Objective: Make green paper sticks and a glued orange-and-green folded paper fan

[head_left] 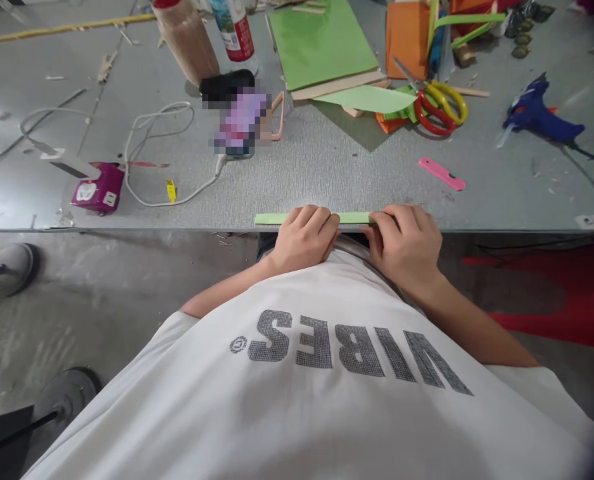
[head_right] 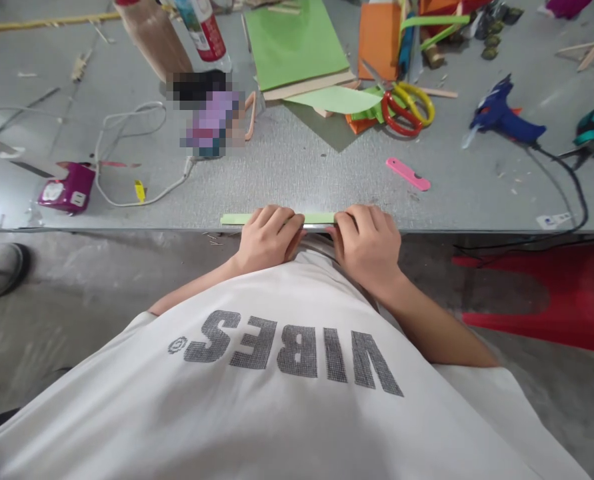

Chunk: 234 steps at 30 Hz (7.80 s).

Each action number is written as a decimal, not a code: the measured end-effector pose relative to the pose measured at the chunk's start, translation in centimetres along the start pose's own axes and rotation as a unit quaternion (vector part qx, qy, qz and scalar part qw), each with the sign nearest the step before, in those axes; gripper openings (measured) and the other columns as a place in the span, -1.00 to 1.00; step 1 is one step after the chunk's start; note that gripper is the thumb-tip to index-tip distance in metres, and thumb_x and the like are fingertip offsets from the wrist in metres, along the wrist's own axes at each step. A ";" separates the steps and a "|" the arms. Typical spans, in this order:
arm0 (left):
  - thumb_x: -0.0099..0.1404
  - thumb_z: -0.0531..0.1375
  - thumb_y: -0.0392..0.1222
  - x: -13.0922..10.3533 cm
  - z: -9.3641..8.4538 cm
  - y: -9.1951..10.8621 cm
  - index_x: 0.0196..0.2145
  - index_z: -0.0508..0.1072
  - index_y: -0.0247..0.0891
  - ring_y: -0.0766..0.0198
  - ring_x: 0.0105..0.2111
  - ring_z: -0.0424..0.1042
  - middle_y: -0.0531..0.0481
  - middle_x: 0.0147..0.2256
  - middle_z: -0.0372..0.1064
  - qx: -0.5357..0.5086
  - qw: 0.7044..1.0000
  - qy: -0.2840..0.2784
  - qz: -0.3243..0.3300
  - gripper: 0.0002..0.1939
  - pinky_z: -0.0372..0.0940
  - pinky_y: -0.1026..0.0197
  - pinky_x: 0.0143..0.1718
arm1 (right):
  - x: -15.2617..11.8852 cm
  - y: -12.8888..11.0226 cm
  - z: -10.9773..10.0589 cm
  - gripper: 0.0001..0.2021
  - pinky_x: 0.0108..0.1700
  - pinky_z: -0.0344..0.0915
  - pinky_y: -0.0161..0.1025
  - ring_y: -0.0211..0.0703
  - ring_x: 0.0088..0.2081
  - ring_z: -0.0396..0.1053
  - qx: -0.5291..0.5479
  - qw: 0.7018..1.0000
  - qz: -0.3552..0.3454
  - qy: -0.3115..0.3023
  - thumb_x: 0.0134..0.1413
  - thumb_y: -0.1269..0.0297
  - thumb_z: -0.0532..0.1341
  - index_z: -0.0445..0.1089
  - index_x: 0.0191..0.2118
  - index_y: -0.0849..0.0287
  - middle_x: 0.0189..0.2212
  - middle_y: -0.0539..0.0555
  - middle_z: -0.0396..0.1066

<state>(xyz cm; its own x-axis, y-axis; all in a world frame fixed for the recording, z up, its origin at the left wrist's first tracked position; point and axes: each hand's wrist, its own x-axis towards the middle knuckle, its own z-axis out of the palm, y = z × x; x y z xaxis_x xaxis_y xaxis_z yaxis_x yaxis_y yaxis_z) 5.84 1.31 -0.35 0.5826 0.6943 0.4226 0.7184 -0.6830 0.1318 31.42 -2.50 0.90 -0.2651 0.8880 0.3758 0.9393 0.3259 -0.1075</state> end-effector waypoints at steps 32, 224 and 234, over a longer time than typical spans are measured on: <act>0.61 0.21 -0.31 0.2 -2.6 -4.1 -0.18 0.62 -0.21 0.04 -0.07 0.52 -0.16 -0.13 0.57 -0.174 0.982 0.011 -0.072 -0.81 0.44 -0.04 0.03 | 1.2 1.6 -1.9 -0.50 0.14 0.35 0.15 0.26 0.25 0.49 -0.030 0.997 -0.060 -0.045 0.47 0.51 0.15 0.69 0.29 0.01 0.25 0.23 0.67; 0.60 0.38 -0.33 12.9 -3.9 -10.2 -0.31 0.63 -0.41 0.38 -0.55 0.58 -0.10 -0.47 0.65 -0.644 0.691 -0.125 -0.305 -0.75 0.49 0.31 -0.35 | 21.9 2.2 -0.2 -0.30 -0.57 -0.11 -0.35 -0.41 -0.62 -0.05 0.580 0.787 0.137 -0.162 0.32 -0.23 0.58 0.25 -0.53 0.10 -0.70 -0.09 0.11; 0.59 0.37 -0.32 13.2 -4.0 -10.0 -0.34 0.54 -0.34 0.37 -0.57 0.55 -0.03 -0.47 0.61 -0.595 0.742 -0.100 -0.291 -0.73 0.45 0.25 -0.38 | 21.7 2.9 -1.3 -0.27 -0.59 -0.06 -0.27 -0.38 -0.62 0.06 0.520 0.834 0.081 -0.165 0.27 -0.41 0.56 0.31 -0.51 0.09 -0.67 -0.02 0.25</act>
<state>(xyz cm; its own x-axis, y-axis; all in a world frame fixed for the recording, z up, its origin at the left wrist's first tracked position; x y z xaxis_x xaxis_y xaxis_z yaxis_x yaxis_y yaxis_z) 4.82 16.38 7.48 0.4356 0.8887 -0.1428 0.0954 0.1122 0.9891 28.64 17.28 9.97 -0.3592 0.9330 0.0232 0.3181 0.1458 -0.9368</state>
